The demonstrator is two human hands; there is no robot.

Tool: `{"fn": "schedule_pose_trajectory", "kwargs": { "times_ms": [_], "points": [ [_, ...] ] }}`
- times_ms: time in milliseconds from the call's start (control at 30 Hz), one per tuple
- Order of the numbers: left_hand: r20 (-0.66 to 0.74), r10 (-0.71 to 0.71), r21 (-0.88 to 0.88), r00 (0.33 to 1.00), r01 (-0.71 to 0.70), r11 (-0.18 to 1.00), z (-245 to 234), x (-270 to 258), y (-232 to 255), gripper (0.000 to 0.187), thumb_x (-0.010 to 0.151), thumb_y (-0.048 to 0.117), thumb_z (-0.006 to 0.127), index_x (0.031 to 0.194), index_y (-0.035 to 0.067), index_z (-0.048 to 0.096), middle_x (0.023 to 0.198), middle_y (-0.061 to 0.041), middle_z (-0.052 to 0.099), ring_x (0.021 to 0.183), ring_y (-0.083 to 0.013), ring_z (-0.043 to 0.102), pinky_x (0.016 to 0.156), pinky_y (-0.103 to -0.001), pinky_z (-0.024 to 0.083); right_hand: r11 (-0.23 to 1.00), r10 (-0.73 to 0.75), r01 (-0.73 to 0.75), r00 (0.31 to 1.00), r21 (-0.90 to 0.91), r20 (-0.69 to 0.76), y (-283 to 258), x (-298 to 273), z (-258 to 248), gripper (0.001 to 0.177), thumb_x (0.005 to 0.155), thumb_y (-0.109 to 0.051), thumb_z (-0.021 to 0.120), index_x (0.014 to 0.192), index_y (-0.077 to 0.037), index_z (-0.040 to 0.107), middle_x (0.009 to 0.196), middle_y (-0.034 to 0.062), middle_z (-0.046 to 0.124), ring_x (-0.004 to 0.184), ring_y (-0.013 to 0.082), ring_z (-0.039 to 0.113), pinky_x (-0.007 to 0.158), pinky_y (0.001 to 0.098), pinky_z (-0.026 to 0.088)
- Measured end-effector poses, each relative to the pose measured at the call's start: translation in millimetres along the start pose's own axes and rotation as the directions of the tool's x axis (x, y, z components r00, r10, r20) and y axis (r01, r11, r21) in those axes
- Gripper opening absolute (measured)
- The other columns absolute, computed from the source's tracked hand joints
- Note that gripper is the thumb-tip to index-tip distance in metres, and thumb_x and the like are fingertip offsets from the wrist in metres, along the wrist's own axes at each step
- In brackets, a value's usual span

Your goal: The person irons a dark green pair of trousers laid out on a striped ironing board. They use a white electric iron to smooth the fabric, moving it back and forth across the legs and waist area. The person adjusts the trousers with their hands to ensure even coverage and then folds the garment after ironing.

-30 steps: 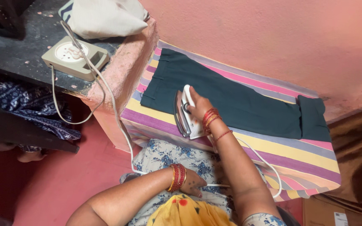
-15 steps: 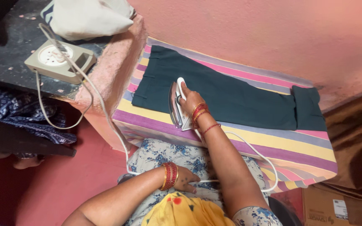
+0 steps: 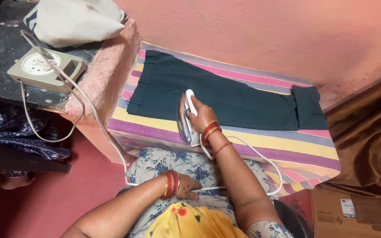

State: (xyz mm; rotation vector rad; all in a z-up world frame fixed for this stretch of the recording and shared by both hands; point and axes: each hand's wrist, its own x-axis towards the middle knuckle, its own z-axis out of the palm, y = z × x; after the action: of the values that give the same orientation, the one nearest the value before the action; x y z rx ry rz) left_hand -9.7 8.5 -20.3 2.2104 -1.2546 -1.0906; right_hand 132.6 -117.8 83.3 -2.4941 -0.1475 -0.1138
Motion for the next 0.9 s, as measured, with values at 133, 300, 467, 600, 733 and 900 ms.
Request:
{"fn": "schedule_pose_trajectory", "kwargs": {
  "times_ms": [133, 300, 467, 600, 733, 900],
  "points": [
    [0.007, -0.017, 0.0, 1.0, 0.017, 1.0, 1.1, -0.1, 0.3, 0.072, 0.097, 0.054, 0.054, 0.15, 0.007, 0.045, 0.136, -0.025, 0.061, 0.126, -0.0403, 0.058, 0.107, -0.044, 0.045, 0.999, 0.033, -0.033, 0.999, -0.019, -0.012, -7.8, 18.0, 5.7, 0.068, 0.084, -0.022, 0.071, 0.149, -0.025, 0.052, 0.119, 0.0193, 0.072, 0.107, 0.038, 0.07, 0.096, 0.0456, 0.053],
    [0.018, -0.039, 0.005, 0.999, 0.039, 0.999, -2.1, -3.7, -0.4, 0.069, 0.097, 0.052, 0.053, 0.15, 0.008, 0.046, 0.132, -0.025, 0.063, 0.123, -0.0404, 0.06, 0.105, -0.045, 0.047, 0.997, 0.019, -0.018, 1.0, -0.07, 0.014, -14.8, 38.8, 6.6, 0.069, 0.085, -0.023, 0.071, 0.15, -0.024, 0.05, 0.119, 0.0211, 0.07, 0.108, 0.0392, 0.068, 0.098, 0.0462, 0.052],
    [-0.023, 0.024, -0.015, 0.999, -0.024, 1.0, -2.0, -6.2, -2.1, 0.068, 0.097, 0.051, 0.055, 0.148, 0.006, 0.049, 0.127, -0.027, 0.065, 0.119, -0.041, 0.063, 0.103, -0.044, 0.048, 0.983, 0.122, -0.107, 0.988, -0.147, 0.096, -10.4, 35.2, 2.1, 0.068, 0.088, -0.024, 0.066, 0.153, -0.028, 0.045, 0.117, 0.0203, 0.071, 0.107, 0.0378, 0.069, 0.098, 0.046, 0.053],
    [-0.016, 0.008, -0.043, 1.0, -0.009, 0.999, 0.1, -6.0, -7.4, 0.069, 0.095, 0.05, 0.056, 0.147, 0.006, 0.049, 0.127, -0.026, 0.066, 0.118, -0.0394, 0.064, 0.103, -0.043, 0.048, 0.98, 0.142, -0.132, 0.988, -0.146, 0.062, -2.9, 23.5, -1.7, 0.066, 0.089, -0.026, 0.066, 0.151, -0.032, 0.047, 0.117, 0.0192, 0.07, 0.108, 0.0381, 0.068, 0.097, 0.0473, 0.052],
    [-0.034, 0.019, -0.03, 0.999, -0.02, 0.999, 1.1, -4.0, -11.7, 0.072, 0.096, 0.051, 0.058, 0.148, 0.003, 0.047, 0.13, -0.027, 0.063, 0.121, -0.0396, 0.062, 0.105, -0.042, 0.047, 0.977, 0.15, -0.14, 0.987, -0.159, 0.054, 2.9, 9.5, -9.5, 0.065, 0.091, -0.026, 0.065, 0.152, -0.032, 0.046, 0.117, 0.0191, 0.071, 0.108, 0.0381, 0.068, 0.096, 0.0466, 0.053],
    [-0.025, 0.023, -0.017, 0.999, -0.023, 1.0, 0.1, -5.3, -10.0, 0.071, 0.095, 0.051, 0.059, 0.146, 0.003, 0.05, 0.128, -0.026, 0.066, 0.12, -0.0386, 0.064, 0.105, -0.042, 0.047, 0.972, 0.175, -0.16, 0.982, -0.175, 0.075, 12.1, -15.9, -23.5, 0.065, 0.091, -0.027, 0.067, 0.153, -0.03, 0.047, 0.116, 0.0207, 0.071, 0.108, 0.0392, 0.067, 0.096, 0.0473, 0.052]
  ]
}}
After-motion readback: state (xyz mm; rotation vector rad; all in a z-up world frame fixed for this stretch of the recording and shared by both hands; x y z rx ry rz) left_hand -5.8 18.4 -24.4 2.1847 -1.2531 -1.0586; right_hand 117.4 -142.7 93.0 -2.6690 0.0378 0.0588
